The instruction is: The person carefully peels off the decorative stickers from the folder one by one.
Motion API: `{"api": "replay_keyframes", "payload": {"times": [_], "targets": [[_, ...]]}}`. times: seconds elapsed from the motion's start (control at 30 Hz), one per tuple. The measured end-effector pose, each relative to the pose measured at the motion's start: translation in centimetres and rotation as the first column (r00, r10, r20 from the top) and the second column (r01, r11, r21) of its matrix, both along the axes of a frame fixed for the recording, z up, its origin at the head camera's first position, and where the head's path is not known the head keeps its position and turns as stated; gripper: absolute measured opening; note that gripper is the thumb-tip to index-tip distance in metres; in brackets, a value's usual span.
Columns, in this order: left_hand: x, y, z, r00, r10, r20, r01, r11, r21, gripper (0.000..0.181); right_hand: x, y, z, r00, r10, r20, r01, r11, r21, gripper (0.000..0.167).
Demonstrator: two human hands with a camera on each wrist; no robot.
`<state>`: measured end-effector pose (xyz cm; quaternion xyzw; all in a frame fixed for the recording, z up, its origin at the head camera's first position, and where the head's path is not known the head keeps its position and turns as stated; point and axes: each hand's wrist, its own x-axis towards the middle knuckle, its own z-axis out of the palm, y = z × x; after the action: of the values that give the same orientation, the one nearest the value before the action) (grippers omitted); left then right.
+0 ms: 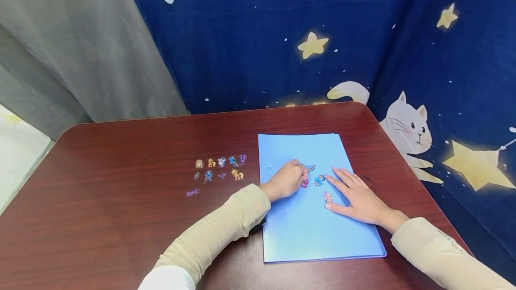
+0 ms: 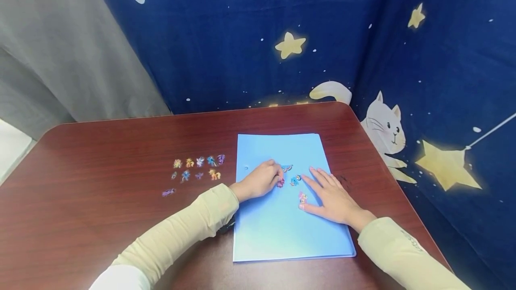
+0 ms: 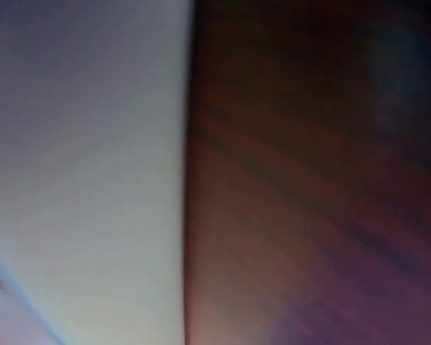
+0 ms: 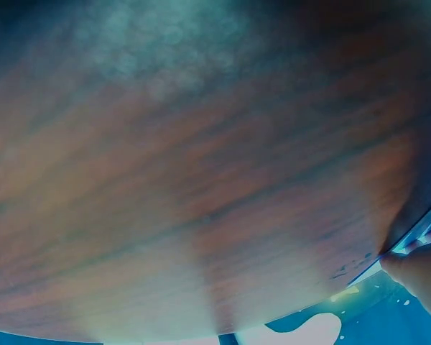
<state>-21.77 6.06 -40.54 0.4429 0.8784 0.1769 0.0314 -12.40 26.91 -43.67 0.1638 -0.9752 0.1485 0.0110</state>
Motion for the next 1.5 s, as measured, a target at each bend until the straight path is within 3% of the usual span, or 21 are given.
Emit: {"api": "replay_keyframes", "payload": {"times": [0.13,0.3,0.53,0.67,0.83,0.93,1.03,1.27,1.5], "targets": [[-0.1,-0.1,-0.2,0.993,0.021,0.116,-0.03,0.996,0.08,0.011,0.0,-0.1,0.0,1.0,0.002,-0.007,-0.002,1.0,-0.005,0.073],[-0.4,-0.7,0.0,0.957,0.037,0.287,-0.097,0.976,0.197,0.006,0.0,-0.2,0.2,1.0,-0.001,0.008,0.001,1.0,-0.012,0.073],[-0.7,-2.7,1.5,0.921,-0.002,0.389,-0.113,0.955,0.273,0.019,-0.1,-0.2,0.3,1.0,-0.004,0.028,0.005,1.0,-0.016,0.074],[-0.5,-4.8,2.0,0.893,-0.03,0.448,-0.145,0.925,0.35,0.014,0.0,-0.1,0.2,1.0,-0.003,0.02,0.004,1.0,-0.016,0.074],[-0.4,-8.2,2.1,0.885,-0.058,0.461,-0.179,0.873,0.454,0.007,0.1,0.0,0.1,1.0,-0.012,0.018,0.012,1.0,-0.009,0.073],[-0.5,-10.6,2.2,0.873,-0.045,0.485,-0.229,0.842,0.489,0.004,0.2,0.0,0.0,1.0,-0.014,0.021,0.014,1.0,-0.007,0.073],[-0.8,-13.1,2.4,0.858,0.001,0.514,-0.294,0.82,0.49,0.004,0.2,0.0,0.0,1.0,-0.012,0.02,0.012,1.0,-0.006,0.073],[-1.1,-18.4,3.0,0.802,0.081,0.592,-0.417,0.786,0.456,0.007,0.1,0.1,0.1,1.0,-0.007,0.008,0.007,1.0,0.0,0.073],[-0.5,-21.2,2.3,0.762,0.184,0.622,-0.474,0.812,0.341,0.008,0.2,0.1,0.2,1.0,-0.002,0.008,0.002,1.0,0.005,0.073]]}}
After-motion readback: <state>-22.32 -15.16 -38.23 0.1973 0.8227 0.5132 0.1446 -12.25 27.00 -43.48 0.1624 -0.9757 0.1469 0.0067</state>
